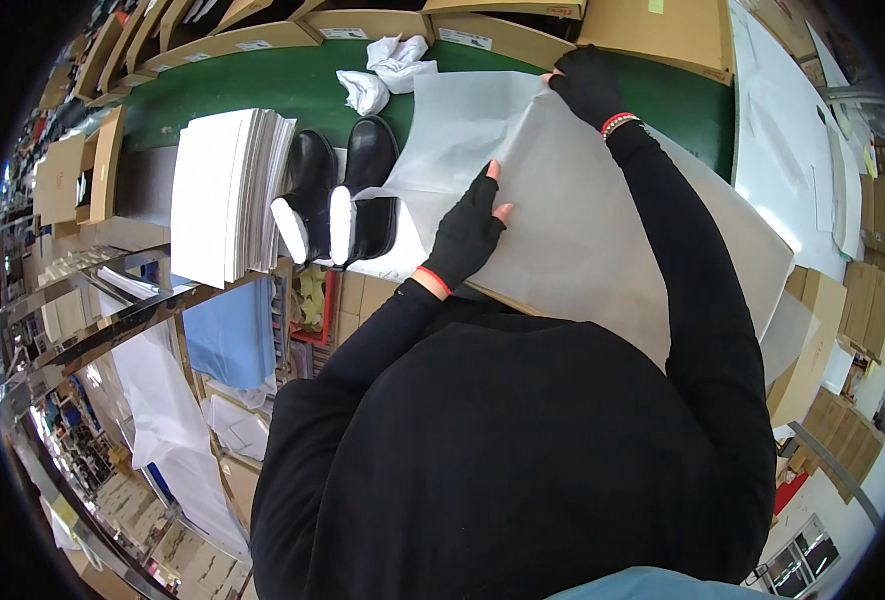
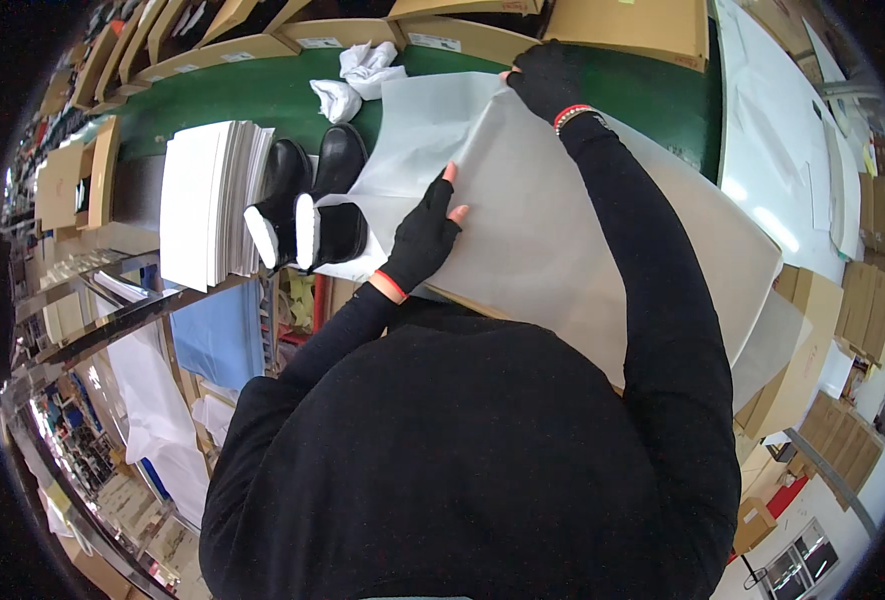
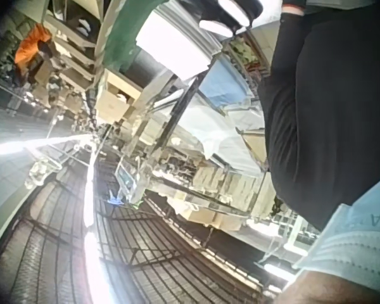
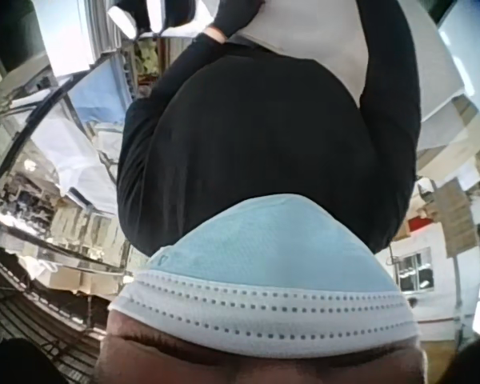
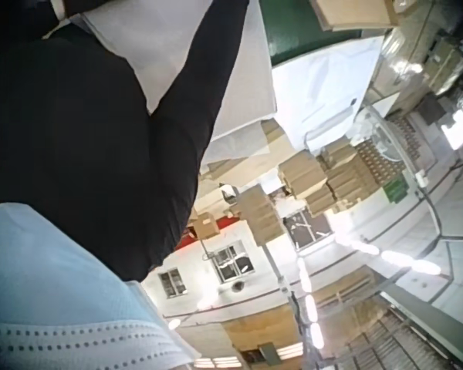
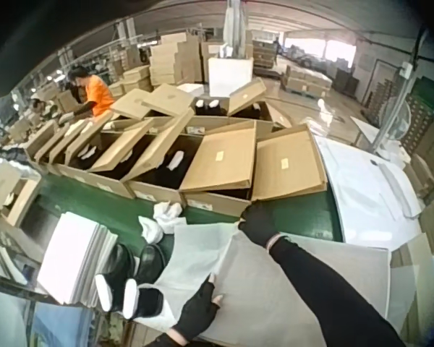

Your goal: The person repeatedly packs black shoes into cardboard boxes on a conveyor belt. They line each box with tissue paper, place a shoe inside, add crumpled paper for cushioning, and close the box before moving it along the belt. The process is repeated for multiple pairs of shoes throughout the clip.

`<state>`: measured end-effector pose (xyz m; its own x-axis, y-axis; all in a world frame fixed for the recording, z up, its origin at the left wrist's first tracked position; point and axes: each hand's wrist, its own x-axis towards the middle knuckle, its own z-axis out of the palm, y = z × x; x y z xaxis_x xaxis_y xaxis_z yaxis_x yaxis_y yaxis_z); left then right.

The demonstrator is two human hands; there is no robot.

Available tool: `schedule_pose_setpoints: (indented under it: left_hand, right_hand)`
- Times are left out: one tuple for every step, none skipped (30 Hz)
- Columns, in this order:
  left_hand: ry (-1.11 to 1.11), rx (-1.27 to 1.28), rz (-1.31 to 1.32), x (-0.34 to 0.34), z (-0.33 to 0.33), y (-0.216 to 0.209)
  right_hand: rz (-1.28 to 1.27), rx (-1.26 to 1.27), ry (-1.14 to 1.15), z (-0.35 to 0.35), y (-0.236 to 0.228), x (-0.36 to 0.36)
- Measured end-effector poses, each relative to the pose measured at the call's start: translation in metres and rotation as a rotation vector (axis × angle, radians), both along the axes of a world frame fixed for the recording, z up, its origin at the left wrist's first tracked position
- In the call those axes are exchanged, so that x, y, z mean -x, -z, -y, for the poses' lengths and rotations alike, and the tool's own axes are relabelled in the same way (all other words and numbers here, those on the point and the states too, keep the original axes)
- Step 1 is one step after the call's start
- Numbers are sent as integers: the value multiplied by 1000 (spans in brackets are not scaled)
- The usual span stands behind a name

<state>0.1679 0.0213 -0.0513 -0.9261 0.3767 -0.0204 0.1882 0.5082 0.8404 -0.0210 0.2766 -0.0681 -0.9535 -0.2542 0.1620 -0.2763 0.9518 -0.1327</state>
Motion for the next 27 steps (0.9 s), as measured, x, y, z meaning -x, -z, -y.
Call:
schedule_pose_setpoints:
  left_hand:
    - [-8, -13, -140, 0, 0, 10]
    - [-32, -40, -94, 2, 0, 10]
    - [-53, -66, -49, 2, -1, 10]
    - [-70, -92, -5, 2, 0, 9]
    - [-88, -100, -15, 1, 4, 5]
    - [-100, -112, -26, 1, 7, -2]
    - [-125, -123, -33, -1, 13, -6]
    - [-86, -48, -98, -3, 20, -5]
    - [-43, 27, -165, -5, 28, -5]
    - [4, 102, -233, -7, 34, -5]
    - [29, 105, -153, -11, 38, -10]
    - [45, 71, -99, -11, 40, -7]
    - [73, 39, -50, -9, 40, -1]
    - [95, 12, -7, -6, 38, 6]
    - [87, -39, -83, -2, 33, 13]
    - [110, -32, -47, 3, 30, 11]
    - [125, -19, -10, 8, 27, 6]
    - [143, -7, 27, 11, 26, 2]
    - [145, 26, 85, 11, 25, -2]
    - [171, 65, 92, 10, 29, 0]
    - [197, 103, 98, 9, 33, 5]
    - [223, 142, 103, 8, 37, 7]
    - [238, 153, 124, 8, 39, 6]
    - [246, 162, 147, 4, 41, 5]
    - [253, 171, 170, 1, 42, 4]
    - [255, 159, 169, -2, 41, 4]
    - [256, 147, 167, -5, 40, 5]
  right_hand:
    - [40, 80, -6, -8, 4, 4]
    - [82, 159, -10, -11, 5, 4]
    - [94, 275, 102, -13, 7, -2]
    - [-22, 220, 81, -19, 8, -10]
    - [-135, 164, 57, -22, 1, -20]
    - [-248, 102, 37, -25, -10, -34]
    - [-226, -7, 20, -20, -30, -57]
    - [-201, -119, 9, -16, -49, -86]
    - [-110, -125, -17, -20, -53, -112]
    - [-18, -128, -38, -27, -52, -136]
    - [137, -158, 2, -30, -45, -154]
    - [176, -137, 21, -35, -28, -169]
    - [199, -147, 55, -36, -8, -180]
    - [215, -153, 83, -34, 13, -182]
    - [252, -170, 110, -30, 36, -182]
    - [291, -181, 134, -24, 52, -175]
    - [397, -218, 195, -11, 55, -163]
    - [369, -179, 186, -7, 64, -154]
    - [395, -185, 192, -7, 70, -148]
    - [419, -191, 187, -3, 68, -141]
    - [415, -201, 172, -3, 63, -142]
    - [410, -212, 158, -4, 58, -144]
    - [407, -228, 137, -4, 50, -146]
    - [454, -224, 92, -3, 40, -153]
    - [501, -220, 48, -2, 28, -165]
    - [546, -221, 10, -2, 18, -177]
    - [568, -225, 0, -2, 17, -185]
